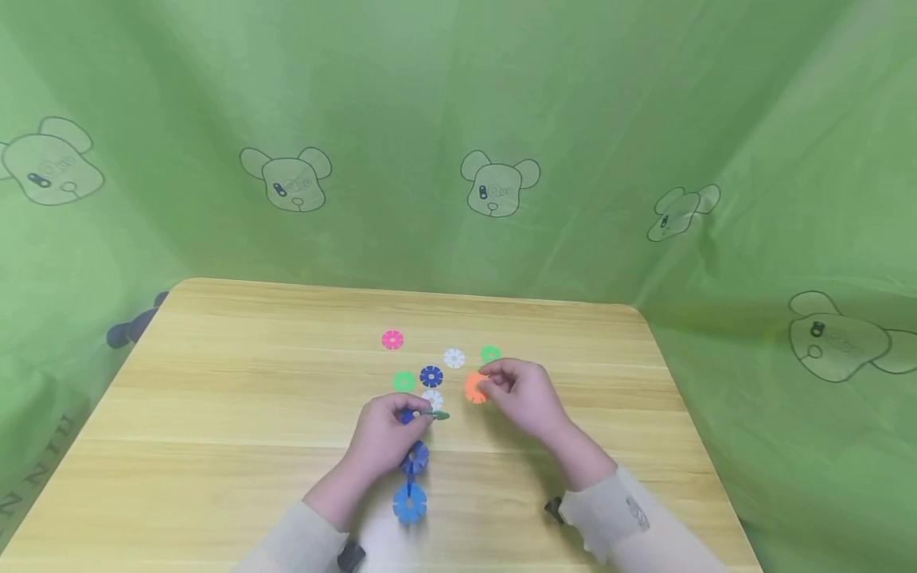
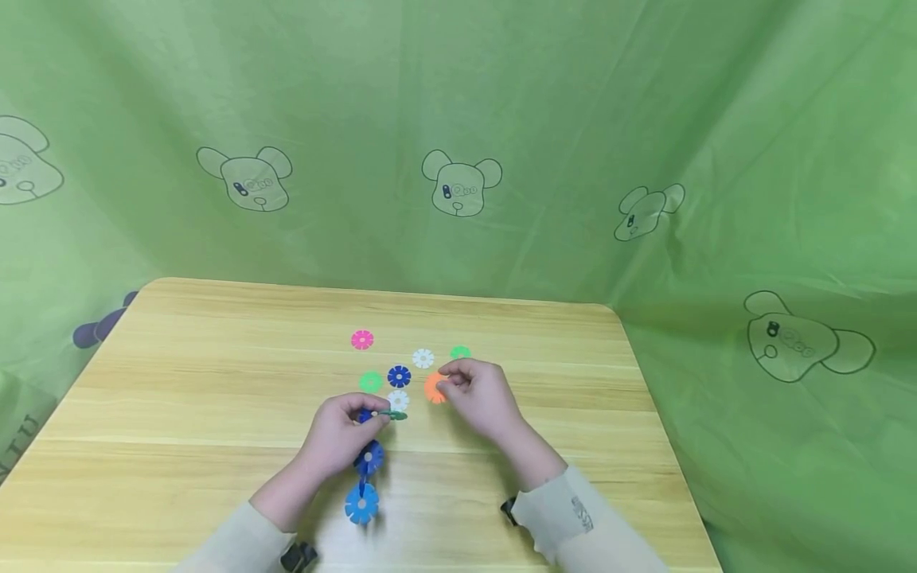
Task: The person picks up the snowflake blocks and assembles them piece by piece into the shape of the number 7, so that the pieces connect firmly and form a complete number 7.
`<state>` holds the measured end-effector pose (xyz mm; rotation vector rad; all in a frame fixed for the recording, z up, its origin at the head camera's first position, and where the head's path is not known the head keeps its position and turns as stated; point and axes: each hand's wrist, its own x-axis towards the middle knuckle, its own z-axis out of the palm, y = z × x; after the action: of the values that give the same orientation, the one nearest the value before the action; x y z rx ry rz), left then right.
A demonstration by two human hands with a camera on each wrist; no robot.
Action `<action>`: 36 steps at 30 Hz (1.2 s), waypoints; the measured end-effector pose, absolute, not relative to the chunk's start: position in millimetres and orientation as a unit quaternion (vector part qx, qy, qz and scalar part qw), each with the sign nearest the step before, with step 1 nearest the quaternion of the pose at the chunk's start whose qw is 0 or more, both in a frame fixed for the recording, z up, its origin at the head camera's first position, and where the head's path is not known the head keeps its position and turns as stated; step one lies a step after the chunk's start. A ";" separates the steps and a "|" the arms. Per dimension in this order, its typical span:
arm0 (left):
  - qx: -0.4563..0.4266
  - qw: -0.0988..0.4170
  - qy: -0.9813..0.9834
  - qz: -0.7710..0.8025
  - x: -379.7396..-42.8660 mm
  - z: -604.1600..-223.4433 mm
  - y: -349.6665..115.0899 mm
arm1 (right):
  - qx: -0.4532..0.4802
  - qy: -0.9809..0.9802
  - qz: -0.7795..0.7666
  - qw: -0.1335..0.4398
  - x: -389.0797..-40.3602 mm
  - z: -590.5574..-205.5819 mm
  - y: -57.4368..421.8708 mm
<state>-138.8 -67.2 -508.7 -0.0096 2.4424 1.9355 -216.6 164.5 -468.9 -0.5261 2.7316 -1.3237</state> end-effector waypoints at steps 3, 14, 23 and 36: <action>-0.009 0.017 0.779 0.627 -138.7 -508.4 -67.4 | -0.180 0.880 -0.439 0.031 -210.3 -465.9 161.6; -0.020 0.013 0.771 0.636 -139.3 -508.4 -67.8 | -0.180 0.867 -0.461 0.055 -198.5 -461.7 153.6; -0.025 0.004 0.776 0.630 -138.7 -508.5 -67.0 | -0.161 0.860 -0.477 0.086 -193.2 -464.2 149.4; -0.024 0.002 0.767 0.641 -137.4 -508.0 -64.5 | -0.152 0.841 -0.511 0.091 -188.8 -469.4 147.2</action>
<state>-137.4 -64.5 -508.0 -0.0738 2.4077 2.0100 -188.8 147.2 -469.4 -0.4509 2.5000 -1.5183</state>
